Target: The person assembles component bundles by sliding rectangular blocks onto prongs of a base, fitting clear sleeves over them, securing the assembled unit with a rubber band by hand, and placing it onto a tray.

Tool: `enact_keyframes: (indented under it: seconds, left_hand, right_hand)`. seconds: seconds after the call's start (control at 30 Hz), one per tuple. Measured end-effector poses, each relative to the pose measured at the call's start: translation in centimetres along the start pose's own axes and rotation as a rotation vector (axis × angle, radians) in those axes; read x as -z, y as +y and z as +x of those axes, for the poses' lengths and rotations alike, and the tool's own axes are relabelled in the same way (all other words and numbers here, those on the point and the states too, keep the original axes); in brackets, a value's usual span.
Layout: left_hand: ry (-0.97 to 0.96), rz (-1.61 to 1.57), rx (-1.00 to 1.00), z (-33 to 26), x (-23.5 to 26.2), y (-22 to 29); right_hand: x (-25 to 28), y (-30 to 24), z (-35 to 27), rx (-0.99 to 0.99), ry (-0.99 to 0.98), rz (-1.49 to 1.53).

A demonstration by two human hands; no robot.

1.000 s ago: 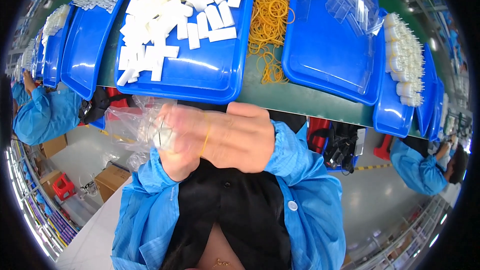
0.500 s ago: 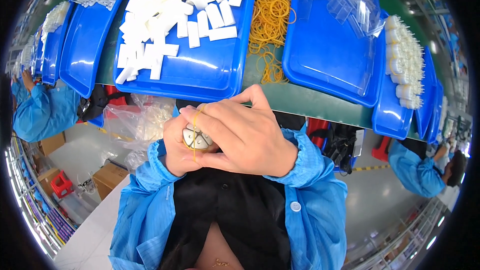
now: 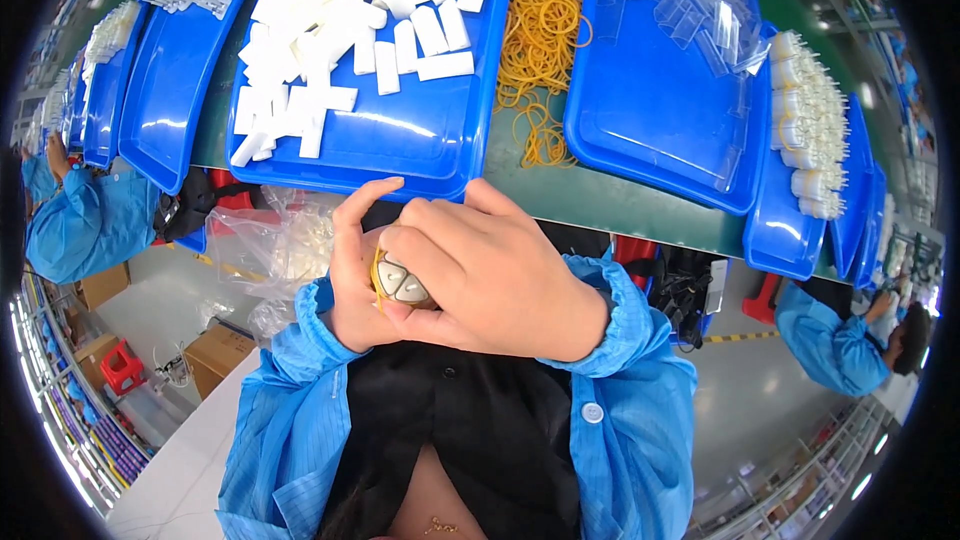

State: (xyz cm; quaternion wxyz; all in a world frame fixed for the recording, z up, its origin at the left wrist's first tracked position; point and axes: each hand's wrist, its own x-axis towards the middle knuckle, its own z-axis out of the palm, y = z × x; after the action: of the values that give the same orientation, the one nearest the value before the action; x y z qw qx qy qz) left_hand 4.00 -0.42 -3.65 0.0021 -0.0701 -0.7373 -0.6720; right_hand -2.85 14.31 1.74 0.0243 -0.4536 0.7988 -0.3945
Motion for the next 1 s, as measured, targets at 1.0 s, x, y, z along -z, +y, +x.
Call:
enact_keyframes:
  seconds: [1.0]
  left_hand:
    - [-0.299,-0.931,0.587,0.2,0.6,2.6]
  right_hand:
    - [-5.3,-1.0,-1.2,0.441,1.028,0.711]
